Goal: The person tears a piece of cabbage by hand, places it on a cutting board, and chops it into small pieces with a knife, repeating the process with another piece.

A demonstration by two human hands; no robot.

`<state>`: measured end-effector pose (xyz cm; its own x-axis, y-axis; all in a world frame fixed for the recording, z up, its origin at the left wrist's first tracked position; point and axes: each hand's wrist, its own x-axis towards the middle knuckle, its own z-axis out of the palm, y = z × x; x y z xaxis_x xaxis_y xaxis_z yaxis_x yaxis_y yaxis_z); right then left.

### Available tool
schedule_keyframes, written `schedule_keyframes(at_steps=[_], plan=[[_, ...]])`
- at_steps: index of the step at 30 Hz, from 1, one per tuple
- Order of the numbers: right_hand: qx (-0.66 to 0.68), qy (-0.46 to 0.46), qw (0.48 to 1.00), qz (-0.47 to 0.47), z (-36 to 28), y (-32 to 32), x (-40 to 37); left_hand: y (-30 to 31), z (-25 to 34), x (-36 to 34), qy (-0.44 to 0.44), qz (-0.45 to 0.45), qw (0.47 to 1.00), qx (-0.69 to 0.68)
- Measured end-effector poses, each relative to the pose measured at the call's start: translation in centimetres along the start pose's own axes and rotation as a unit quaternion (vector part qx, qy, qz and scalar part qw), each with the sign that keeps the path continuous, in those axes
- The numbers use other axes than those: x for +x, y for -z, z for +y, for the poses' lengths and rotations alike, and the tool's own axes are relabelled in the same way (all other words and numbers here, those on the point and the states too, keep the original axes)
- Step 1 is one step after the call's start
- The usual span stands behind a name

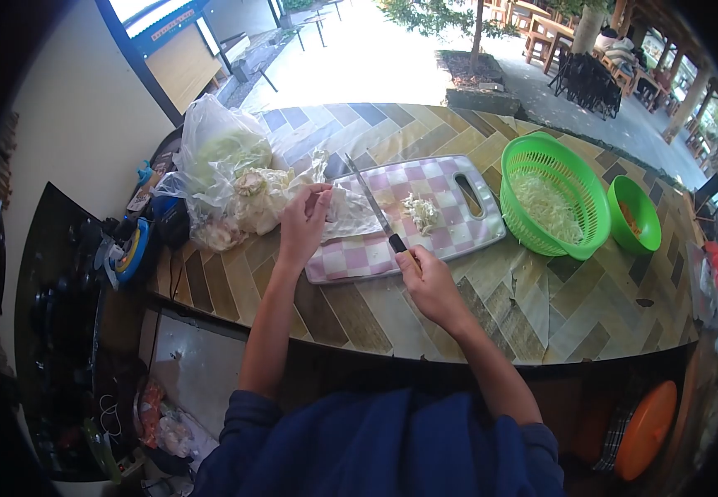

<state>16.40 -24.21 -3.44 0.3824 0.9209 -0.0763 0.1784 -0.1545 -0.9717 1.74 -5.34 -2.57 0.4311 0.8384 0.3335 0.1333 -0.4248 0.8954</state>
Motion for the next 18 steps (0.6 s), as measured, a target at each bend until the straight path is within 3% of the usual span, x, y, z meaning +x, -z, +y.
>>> schedule_keyframes(at_steps=[3, 6, 9, 12, 13, 16, 18], plan=[[0.035, -0.023, 0.999, -0.002, -0.3, 0.4, -0.6, -0.9, 0.3, -0.1, -0.001, -0.024, 0.997, -0.076], [0.067, -0.034, 0.997, 0.0, 0.1, 1.2, -1.1, -1.9, 0.8, -0.5, 0.035, -0.104, 0.99, -0.085], [0.092, -0.051, 0.994, 0.017, -0.4, 1.9, -1.8, -2.8, 1.4, -0.5, -0.05, -0.156, 0.974, 0.153], [0.112, -0.063, 0.991, 0.035, -0.5, 2.5, -2.3, -3.0, 0.7, 0.6, -0.098, -0.118, 0.956, 0.25], [0.119, -0.066, 0.99, 0.041, -0.3, 2.7, -2.5, -2.7, 0.6, 1.1, -0.101, -0.149, 0.962, 0.208], [0.122, -0.073, 0.988, 0.054, 0.0, 2.8, -2.8, -2.9, 2.7, 0.9, 0.009, -0.295, 0.955, -0.027], [0.123, -0.076, 0.988, 0.051, 0.2, 2.7, -2.9, -3.1, 2.9, 1.6, -0.042, -0.266, 0.96, 0.081]])
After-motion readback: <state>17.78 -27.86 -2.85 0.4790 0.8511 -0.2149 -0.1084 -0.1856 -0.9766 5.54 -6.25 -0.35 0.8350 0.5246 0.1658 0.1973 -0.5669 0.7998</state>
